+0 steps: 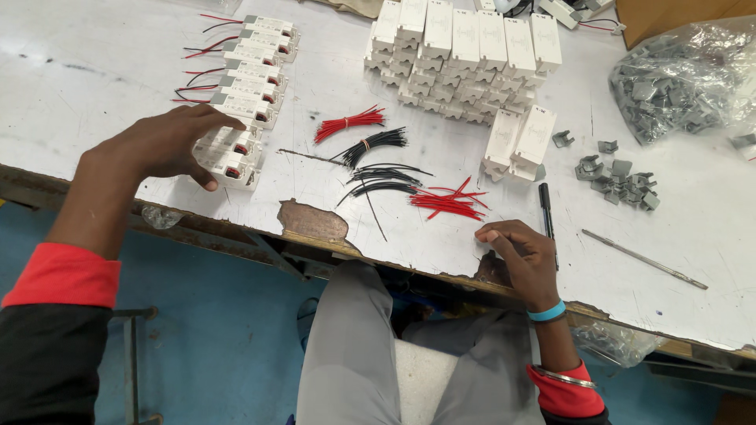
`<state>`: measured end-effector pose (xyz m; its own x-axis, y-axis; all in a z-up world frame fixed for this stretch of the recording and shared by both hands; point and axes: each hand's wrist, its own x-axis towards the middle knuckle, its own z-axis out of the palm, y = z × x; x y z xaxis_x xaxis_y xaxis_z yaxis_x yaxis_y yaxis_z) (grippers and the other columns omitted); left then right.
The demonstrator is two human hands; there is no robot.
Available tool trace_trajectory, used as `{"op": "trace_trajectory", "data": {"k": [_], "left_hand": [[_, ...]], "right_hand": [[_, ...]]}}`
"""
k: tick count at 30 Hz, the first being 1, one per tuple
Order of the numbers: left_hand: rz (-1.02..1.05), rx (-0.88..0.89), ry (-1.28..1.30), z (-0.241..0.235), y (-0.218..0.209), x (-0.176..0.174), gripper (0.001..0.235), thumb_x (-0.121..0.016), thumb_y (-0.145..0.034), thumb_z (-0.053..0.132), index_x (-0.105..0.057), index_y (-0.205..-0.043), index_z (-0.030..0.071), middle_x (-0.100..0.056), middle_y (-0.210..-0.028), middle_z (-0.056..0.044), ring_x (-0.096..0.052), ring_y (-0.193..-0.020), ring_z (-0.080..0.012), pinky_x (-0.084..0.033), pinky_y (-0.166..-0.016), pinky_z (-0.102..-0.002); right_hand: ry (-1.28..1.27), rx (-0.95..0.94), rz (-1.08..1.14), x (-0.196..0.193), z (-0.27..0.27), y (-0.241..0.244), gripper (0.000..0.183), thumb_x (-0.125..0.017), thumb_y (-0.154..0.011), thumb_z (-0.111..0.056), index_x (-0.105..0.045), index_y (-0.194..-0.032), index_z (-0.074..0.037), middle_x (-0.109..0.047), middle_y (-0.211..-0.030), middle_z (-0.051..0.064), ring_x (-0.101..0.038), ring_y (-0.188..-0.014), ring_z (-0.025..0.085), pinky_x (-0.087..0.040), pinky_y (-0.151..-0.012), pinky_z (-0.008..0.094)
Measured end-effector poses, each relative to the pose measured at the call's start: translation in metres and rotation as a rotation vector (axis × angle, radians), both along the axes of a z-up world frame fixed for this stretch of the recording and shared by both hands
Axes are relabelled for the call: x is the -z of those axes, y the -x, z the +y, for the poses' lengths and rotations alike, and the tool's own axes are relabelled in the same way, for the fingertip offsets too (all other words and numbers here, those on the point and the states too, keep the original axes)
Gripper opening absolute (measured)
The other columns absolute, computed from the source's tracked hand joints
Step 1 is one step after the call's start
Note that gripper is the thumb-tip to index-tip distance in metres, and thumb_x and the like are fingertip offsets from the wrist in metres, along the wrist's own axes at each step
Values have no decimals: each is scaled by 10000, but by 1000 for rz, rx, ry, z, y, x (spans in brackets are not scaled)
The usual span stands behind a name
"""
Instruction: The person assembles white electrical housings by inserting bundles of red and black wires and attaching metal clips, handling various components on a workbench.
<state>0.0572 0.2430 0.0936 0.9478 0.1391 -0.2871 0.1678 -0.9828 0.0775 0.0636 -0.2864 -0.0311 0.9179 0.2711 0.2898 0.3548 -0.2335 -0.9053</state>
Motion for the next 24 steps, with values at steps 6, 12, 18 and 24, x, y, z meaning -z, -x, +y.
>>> {"op": "trace_trajectory", "data": {"k": [6, 12, 18, 24], "left_hand": [[-250, 240, -65, -7, 10, 8, 1138, -984, -513, 319, -459, -1520, 262, -487, -1511, -47, -472, -1398, -290, -427, -1120, -471], [-665, 546, 670, -185, 58, 57, 423, -804, -862, 314, -669, -1212, 118, -687, -1262, -85, -640, -1199, -297, -493, -1017, -414], [-783, 281, 1064, -353, 66, 66, 379, -754, -917, 344, -620, -1069, 24, -608, -1051, -121, -623, -992, -322, -523, -856, -415], [-826, 295, 1115, -388, 53, 64, 362, -832, -816, 281, -599, -914, 22, -596, -955, -107, -591, -915, -311, -515, -806, -405]], "right_hand": [[29, 10, -18, -4, 3, 1, 165, -666, -972, -116, -777, -965, 7, -763, -1022, 113, -703, -947, 170, -547, -851, 290], [392, 47, -440, -13, 39, 18, 152, -723, -901, -160, -699, -808, -43, -696, -823, 84, -653, -762, 259, -515, -706, 371], [583, 210, -540, -7, 43, 24, 151, -696, -791, -215, -629, -801, -79, -648, -775, 80, -634, -740, 315, -485, -621, 434], [839, 395, -487, -6, 20, 35, 195, -729, -777, -256, -612, -749, -103, -616, -684, 70, -623, -691, 296, -454, -584, 447]]}}
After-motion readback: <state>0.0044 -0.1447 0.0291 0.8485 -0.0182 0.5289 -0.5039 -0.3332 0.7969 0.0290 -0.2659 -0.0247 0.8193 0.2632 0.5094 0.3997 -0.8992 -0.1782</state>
